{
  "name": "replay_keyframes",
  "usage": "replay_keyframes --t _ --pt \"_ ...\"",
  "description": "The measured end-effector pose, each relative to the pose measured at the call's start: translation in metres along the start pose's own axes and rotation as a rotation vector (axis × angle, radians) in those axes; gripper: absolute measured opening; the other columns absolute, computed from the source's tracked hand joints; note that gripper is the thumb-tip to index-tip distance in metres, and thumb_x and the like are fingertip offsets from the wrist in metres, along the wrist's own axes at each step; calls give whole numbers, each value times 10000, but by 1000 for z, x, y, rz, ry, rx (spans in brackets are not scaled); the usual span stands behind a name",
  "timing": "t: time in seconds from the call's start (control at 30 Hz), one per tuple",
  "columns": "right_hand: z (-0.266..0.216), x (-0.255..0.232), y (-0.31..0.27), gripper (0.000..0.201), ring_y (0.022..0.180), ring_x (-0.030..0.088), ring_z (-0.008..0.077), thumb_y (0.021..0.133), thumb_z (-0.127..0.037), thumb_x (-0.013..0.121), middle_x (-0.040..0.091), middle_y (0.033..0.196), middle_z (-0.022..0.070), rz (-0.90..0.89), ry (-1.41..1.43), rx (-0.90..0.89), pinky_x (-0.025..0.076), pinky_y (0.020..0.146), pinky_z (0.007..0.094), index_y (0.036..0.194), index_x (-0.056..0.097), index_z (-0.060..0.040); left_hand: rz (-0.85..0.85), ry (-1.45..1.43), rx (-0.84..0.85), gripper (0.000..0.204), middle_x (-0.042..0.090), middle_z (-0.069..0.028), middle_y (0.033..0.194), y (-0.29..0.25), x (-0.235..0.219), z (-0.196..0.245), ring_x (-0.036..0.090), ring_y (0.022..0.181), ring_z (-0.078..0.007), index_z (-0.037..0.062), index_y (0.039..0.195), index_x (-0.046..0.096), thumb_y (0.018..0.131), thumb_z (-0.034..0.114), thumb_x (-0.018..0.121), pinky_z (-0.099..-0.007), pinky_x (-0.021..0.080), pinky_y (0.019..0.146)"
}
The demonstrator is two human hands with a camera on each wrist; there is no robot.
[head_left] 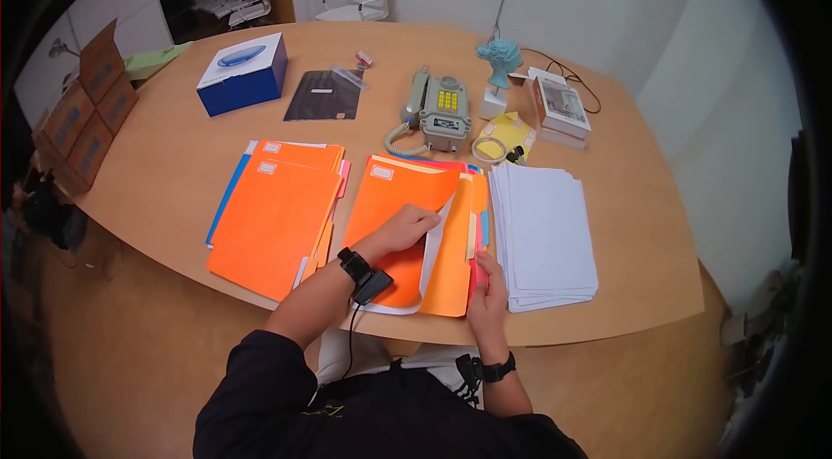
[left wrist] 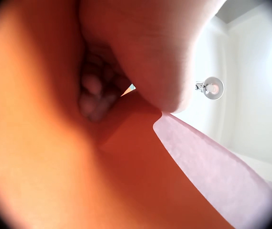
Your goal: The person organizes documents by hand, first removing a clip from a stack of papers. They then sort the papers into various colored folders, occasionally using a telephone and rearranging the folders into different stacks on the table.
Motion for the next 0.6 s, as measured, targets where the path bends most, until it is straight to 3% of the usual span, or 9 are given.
replay_keyframes --t 0.07,0.17,0.37,0.43,0.47,0.53,0.6 --pt "1 2 -2 417 1253 536 360 916 52 440 581 1293 228 4 18 -28 404 1082 406 1330 479 32 -17 33 3 420 561 -69 650 -2 3 0 508 632 -139 -18 738 621 999 292 511 -325 430 632" --pt "14 9 -5 385 1195 583 336 949 13 418 620 1237 220 -20 227 110 426 1051 397 1326 492 41 -20 -30 103 403 632 -81 712 -1 4 2 576 689 -168 -15 817 676 1003 297 502 -330 465 695" --pt "8 11 -3 376 1157 588 333 921 -77 553 643 1177 208 -26 392 207 450 1005 392 1282 547 31 -27 8 82 381 660 -74 750 -3 1 4 608 714 -175 -2 842 684 1008 277 484 -320 473 703" --pt "-6 11 -1 358 1171 562 353 856 -70 610 654 1125 191 -66 0 23 440 1013 410 1207 614 1 1 -18 99 378 656 -69 748 -5 -3 11 600 703 -164 -3 823 673 1007 266 482 -305 467 687" --pt "-2 12 -1 358 1171 562 353 856 -70 610 654 1125 191 -68 -2 17 440 1013 410 1207 614 1 6 -18 102 378 656 -69 748 -4 -4 12 600 703 -164 -3 823 673 1007 266 482 -305 467 687" --pt "-19 21 -1 291 1177 541 367 801 -42 626 652 1105 176 -137 -150 -193 422 1027 430 1087 677 -17 64 -31 180 378 645 -66 727 -6 -9 17 585 660 -160 -3 804 660 1007 260 481 -302 463 656" --pt "-18 19 -1 225 1175 545 361 803 -17 608 658 1105 166 -113 -107 -137 412 1030 439 1008 701 -15 85 -29 178 376 644 -70 717 -6 -12 14 588 647 -166 -5 794 657 1004 254 481 -308 462 644"
Point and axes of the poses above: each hand's wrist, its own y-axis towards the middle knuckle, its own x-axis out of the palm, z = x × y, the point moved 10 cm from there along y, towards the middle knuckle
